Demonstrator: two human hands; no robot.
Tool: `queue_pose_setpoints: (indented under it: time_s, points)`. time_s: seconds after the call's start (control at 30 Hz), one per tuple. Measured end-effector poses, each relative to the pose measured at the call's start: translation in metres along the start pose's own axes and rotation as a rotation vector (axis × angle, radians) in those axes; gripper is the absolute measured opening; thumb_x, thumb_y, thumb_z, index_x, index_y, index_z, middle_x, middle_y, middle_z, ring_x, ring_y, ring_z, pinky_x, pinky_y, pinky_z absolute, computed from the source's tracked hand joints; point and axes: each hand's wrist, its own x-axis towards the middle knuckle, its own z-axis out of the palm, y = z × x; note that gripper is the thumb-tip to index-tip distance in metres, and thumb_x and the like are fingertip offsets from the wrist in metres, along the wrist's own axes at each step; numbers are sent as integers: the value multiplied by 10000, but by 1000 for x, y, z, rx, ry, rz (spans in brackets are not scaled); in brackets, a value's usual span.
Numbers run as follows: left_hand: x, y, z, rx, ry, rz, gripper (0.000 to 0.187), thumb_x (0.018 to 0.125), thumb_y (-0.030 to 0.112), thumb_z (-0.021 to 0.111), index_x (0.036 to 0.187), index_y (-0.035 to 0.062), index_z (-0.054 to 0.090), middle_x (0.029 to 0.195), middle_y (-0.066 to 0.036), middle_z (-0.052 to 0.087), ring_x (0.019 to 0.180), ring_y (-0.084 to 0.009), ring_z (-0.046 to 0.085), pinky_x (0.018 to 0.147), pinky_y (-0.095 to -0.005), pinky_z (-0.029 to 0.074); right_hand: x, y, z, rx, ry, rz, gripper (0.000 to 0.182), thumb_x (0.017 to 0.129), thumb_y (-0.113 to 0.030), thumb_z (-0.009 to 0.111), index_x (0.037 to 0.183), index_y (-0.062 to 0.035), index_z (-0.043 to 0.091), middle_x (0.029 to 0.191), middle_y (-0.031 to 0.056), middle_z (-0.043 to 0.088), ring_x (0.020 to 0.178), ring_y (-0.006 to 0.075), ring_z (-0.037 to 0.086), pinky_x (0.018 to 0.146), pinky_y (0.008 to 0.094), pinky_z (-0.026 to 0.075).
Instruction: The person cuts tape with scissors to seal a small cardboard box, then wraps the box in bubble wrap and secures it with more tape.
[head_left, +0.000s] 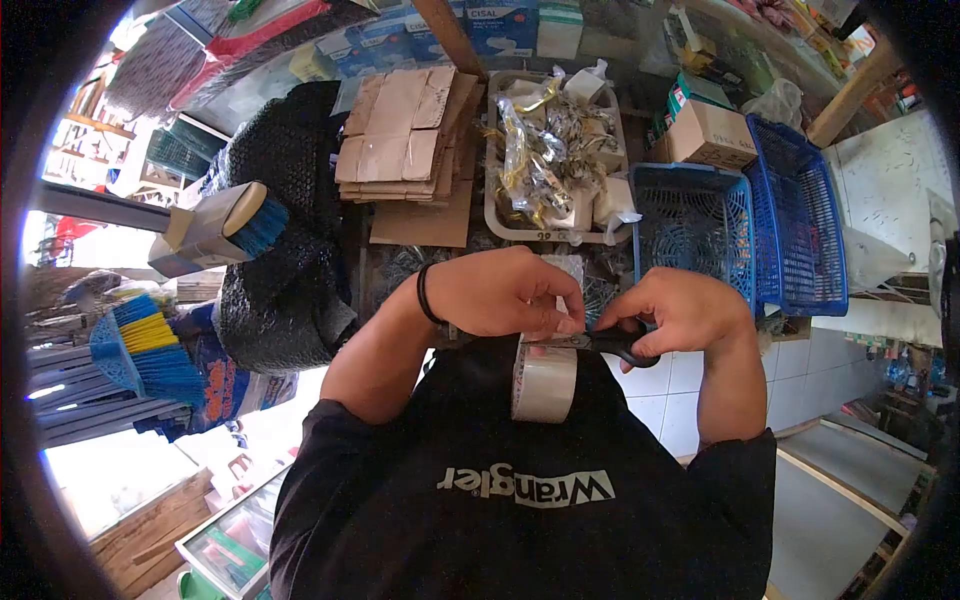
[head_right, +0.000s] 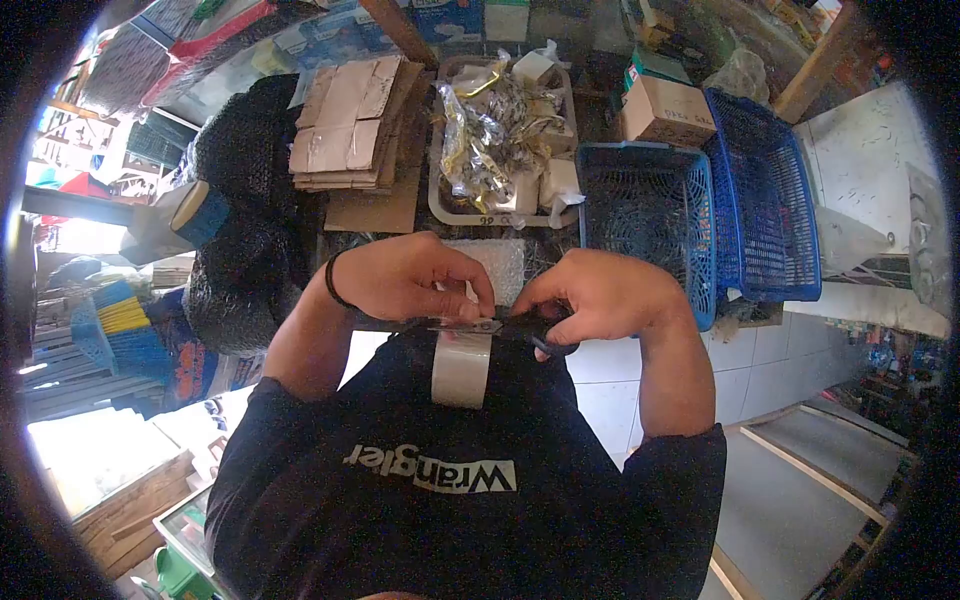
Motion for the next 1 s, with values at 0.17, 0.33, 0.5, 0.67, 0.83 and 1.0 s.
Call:
queue_pose_setpoints:
  time_s: [0.17,0.33,0.5,0.67,0.83,1.0]
  points:
    - [-5,-8,6,-181,-36,2,245,921,216,549,1045,19,624,748,-59,653,688,-101,608,622,-266,468,-5,-6,1,-25,-9,4,511,623,-162,688,1111,-24,624,758,114,638,653,233,605,600,315,465]
    - [-15,-10,12,-307,-78,22,300,960,250,499,1089,-2,600,807,-49,651,754,-105,614,694,-256,480,-15,-7,4,-40,-27,11,504,623,-160,690,1104,-26,628,772,119,639,667,227,610,602,310,467]
    - [-33,-17,15,-369,-52,14,341,972,266,468,1128,-14,582,840,-54,650,818,-126,620,741,-259,479,-24,-18,1,-51,-87,22,485,634,-128,686,1102,-15,626,792,131,645,680,217,617,593,293,465]
    - [-53,-38,19,-502,17,51,357,981,273,443,1174,-7,556,883,-67,651,871,-140,624,778,-259,483,-28,-20,7,297,110,-24,404,698,24,633,1101,44,616,850,127,678,701,122,645,582,215,484]
    - [-88,-75,26,-632,135,154,379,994,267,403,1198,-31,519,937,-86,645,913,-151,618,801,-262,482,28,-14,42,478,391,147,388,805,33,587,1189,-20,583,856,47,661,780,109,615,702,256,512]
    - [-141,-118,36,-752,232,247,445,984,303,417,1240,-57,462,1023,-155,633,1022,-209,599,888,-339,478,118,-38,83,467,364,297,302,848,-52,558,1148,-43,592,851,77,660,733,132,624,608,258,509]
